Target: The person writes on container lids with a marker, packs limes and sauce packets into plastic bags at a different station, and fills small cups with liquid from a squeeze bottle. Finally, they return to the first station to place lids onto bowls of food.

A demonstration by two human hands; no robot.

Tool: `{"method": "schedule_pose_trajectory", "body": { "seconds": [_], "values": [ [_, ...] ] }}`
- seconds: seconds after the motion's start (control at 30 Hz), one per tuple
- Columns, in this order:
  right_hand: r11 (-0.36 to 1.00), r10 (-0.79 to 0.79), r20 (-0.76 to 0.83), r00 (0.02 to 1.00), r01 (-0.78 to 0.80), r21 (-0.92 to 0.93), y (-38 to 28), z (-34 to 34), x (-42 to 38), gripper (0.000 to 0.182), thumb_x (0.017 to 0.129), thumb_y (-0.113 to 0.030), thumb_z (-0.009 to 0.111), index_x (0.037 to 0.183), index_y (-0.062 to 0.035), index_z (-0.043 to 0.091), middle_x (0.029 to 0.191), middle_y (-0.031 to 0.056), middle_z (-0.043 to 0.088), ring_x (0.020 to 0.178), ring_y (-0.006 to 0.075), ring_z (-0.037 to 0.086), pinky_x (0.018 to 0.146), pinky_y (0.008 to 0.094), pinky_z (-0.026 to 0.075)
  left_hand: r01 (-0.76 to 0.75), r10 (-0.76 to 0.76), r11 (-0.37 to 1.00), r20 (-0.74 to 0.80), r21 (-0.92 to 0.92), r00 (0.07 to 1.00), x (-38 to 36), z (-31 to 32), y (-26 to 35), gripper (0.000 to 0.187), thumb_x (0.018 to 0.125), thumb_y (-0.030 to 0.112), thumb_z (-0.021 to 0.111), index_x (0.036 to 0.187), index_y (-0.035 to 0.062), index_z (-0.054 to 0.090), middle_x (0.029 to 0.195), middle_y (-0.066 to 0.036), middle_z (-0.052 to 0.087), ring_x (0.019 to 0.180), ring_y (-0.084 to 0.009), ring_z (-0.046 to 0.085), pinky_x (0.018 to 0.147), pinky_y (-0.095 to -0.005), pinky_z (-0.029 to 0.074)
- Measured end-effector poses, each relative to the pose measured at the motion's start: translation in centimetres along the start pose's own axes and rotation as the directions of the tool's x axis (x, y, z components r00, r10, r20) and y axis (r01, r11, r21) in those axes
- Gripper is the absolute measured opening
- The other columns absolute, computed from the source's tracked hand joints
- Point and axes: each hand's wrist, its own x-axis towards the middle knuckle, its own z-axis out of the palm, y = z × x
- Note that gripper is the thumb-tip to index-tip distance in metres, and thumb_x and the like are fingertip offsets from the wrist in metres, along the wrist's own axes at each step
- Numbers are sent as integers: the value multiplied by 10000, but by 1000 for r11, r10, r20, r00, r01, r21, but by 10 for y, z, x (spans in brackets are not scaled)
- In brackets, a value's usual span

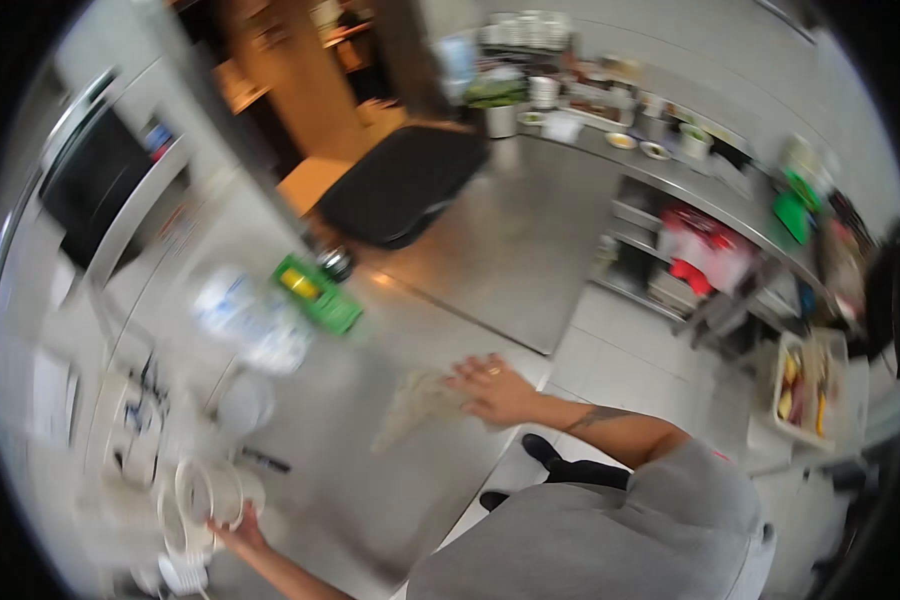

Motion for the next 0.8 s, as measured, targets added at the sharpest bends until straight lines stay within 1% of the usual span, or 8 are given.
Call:
{"method": "schedule_pose_trajectory", "body": {
  "seconds": [0.2,0.3,0.33,0.4,0.47,0.63,0.7,0.8],
  "values": [
    [995,96,55,994,-98,27,-24,0,2,534,945,-349,405,1399,-87,296,1367,179,358,1306,319,311,1042,531,239,31,-16,994,-139,101,990,60,-2,-29,622,800,432,616,1312,143,415,1313,-139,432,1079,-314,505,738,-403,495],
    [988,51,42,998,-57,141,-17,5,3,482,944,-293,424,1373,-88,345,1350,177,366,1290,316,319,1047,506,242,-225,173,900,168,374,970,-62,59,-48,485,830,372,602,1204,78,509,1072,-91,554,945,-226,539,634,-318,494],
    [981,33,52,998,-42,188,-14,6,0,462,942,-273,433,1362,-91,369,1344,176,369,1283,316,323,1049,494,244,-225,63,877,361,426,930,-111,87,-61,456,833,333,605,1200,76,519,1048,-84,564,937,-206,540,636,-302,473],
    [943,63,-64,996,-39,332,-10,9,-4,417,933,-245,463,1326,-107,428,1316,168,385,1263,318,342,1049,462,267,-251,-184,801,623,543,761,-213,148,-95,433,836,232,610,1215,47,514,1011,-94,576,934,-208,546,765,-333,449],
    [900,78,-105,991,-25,436,5,-3,-31,382,921,-218,490,1288,-112,476,1305,162,391,1249,320,354,1043,435,285,-824,118,462,898,328,424,-264,177,-165,399,849,165,577,1209,9,504,1005,-150,585,963,-294,555,880,-386,418],
    [879,23,-201,979,76,470,96,-62,-163,262,870,-141,553,1122,-82,591,1208,167,477,1132,337,455,965,408,359,-832,148,55,819,553,554,-256,211,-236,392,848,97,535,1219,-13,473,1089,-236,546,1021,-421,517,900,-430,408],
    [844,222,113,969,-249,476,153,-79,-215,158,861,-137,559,980,-57,625,1059,153,548,1011,335,520,882,392,416,-768,173,1,756,640,631,-240,228,-245,404,832,83,533,1222,0,468,1129,-236,527,1015,-423,520,877,-448,416],
    [814,461,-34,887,-407,414,203,-131,-266,154,862,-177,573,808,-35,601,893,130,568,887,332,542,794,393,445,-593,149,-152,612,790,777,-291,262,-210,397,813,110,555,1196,37,484,1161,-228,506,984,-411,536,808,-461,448]
  ]
}}
